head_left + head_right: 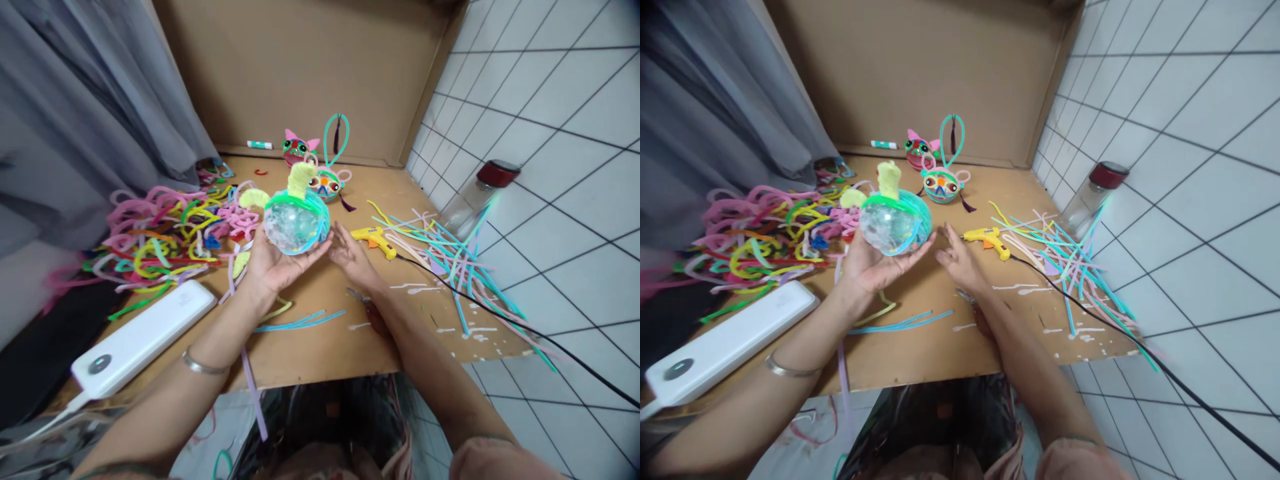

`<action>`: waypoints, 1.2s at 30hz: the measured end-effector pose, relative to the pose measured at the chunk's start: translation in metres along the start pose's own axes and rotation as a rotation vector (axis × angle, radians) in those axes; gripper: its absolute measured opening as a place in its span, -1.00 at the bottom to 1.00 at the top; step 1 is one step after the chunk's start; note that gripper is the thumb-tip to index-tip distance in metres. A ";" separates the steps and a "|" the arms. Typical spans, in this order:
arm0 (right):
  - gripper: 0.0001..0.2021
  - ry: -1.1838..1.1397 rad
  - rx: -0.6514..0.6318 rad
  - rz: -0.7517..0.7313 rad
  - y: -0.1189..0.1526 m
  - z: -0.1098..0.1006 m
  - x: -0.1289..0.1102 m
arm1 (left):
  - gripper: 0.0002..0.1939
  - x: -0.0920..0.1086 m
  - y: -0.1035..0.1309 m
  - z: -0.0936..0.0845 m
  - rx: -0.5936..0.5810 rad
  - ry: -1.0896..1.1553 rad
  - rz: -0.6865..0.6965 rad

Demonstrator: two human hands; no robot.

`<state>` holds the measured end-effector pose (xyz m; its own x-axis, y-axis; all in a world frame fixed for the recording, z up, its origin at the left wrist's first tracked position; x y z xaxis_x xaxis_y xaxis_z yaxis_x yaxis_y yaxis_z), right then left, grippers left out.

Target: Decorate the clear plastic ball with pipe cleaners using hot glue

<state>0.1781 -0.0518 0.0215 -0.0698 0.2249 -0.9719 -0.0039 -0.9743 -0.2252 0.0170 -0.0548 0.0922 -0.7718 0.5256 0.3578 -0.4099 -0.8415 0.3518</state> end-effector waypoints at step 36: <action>-0.49 -0.183 0.264 0.033 0.007 0.003 -0.028 | -0.67 -0.039 -0.023 -0.019 -0.004 0.036 0.011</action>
Point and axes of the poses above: each hand's wrist, its own y-axis away from the middle knuckle, its own z-axis out of the palm, x = y × z, the point moved 2 cm from there along -y, towards the middle knuckle, and after that the axes turned 5 degrees about x, right-handed, at the moved point
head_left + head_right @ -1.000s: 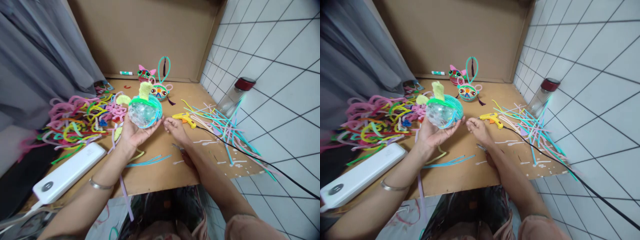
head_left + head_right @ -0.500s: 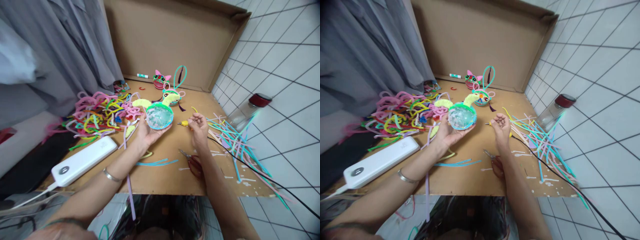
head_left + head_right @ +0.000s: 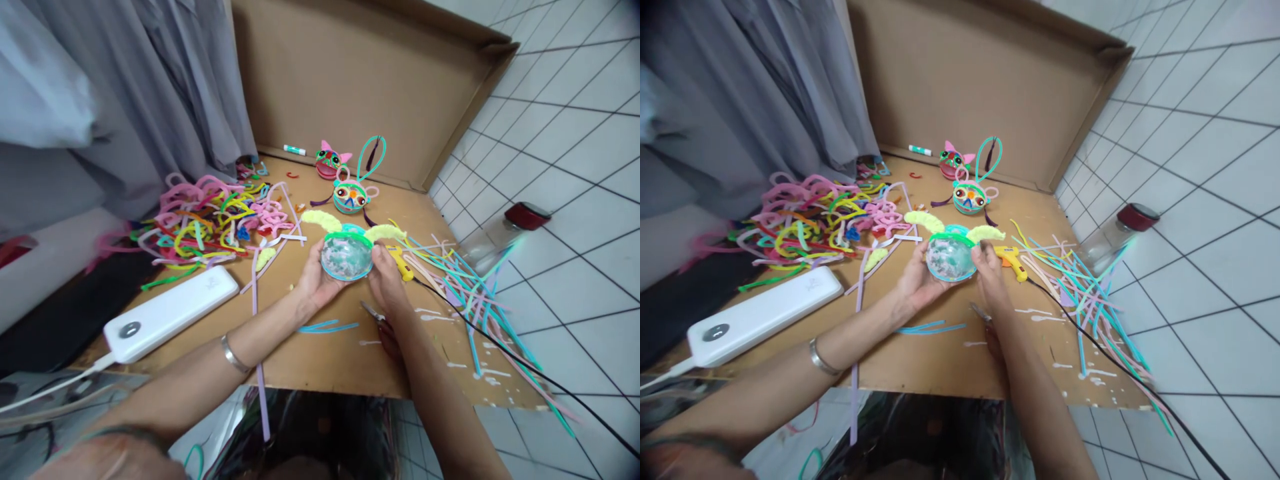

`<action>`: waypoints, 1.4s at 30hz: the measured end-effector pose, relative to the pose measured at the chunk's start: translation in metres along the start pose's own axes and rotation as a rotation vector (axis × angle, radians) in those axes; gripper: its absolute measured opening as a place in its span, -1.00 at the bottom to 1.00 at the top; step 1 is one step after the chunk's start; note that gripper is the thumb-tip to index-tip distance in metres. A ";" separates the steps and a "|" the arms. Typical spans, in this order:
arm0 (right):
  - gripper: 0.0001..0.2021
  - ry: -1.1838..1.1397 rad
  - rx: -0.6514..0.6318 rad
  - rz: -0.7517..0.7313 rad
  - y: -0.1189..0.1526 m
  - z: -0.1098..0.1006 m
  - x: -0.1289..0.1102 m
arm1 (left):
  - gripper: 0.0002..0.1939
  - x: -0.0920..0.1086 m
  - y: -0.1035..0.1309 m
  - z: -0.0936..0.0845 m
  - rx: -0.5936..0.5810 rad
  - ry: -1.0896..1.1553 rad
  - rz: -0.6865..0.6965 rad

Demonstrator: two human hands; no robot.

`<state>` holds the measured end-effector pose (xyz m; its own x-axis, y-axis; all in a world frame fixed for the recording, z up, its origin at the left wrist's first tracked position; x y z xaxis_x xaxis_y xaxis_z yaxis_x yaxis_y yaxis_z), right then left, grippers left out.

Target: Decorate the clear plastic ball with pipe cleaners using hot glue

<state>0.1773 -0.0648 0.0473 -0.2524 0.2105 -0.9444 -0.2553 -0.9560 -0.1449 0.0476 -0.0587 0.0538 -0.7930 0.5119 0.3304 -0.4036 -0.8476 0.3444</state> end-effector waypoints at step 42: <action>-0.68 1.069 0.020 -1.046 0.026 0.006 -0.019 | -0.75 -0.002 -0.003 -0.001 -0.010 0.024 0.094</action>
<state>0.1702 -0.0921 0.0632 0.8301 0.5264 -0.1839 0.1014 -0.4667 -0.8786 0.0493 -0.0576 0.0511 -0.8385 0.4262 0.3395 -0.3312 -0.8934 0.3036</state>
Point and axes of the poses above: each hand's wrist, its own y-axis away from the middle knuckle, its own z-axis out of the palm, x = y × z, the point moved 2 cm from there along -y, towards the middle knuckle, and after that the axes turned 5 degrees about x, right-handed, at the moved point
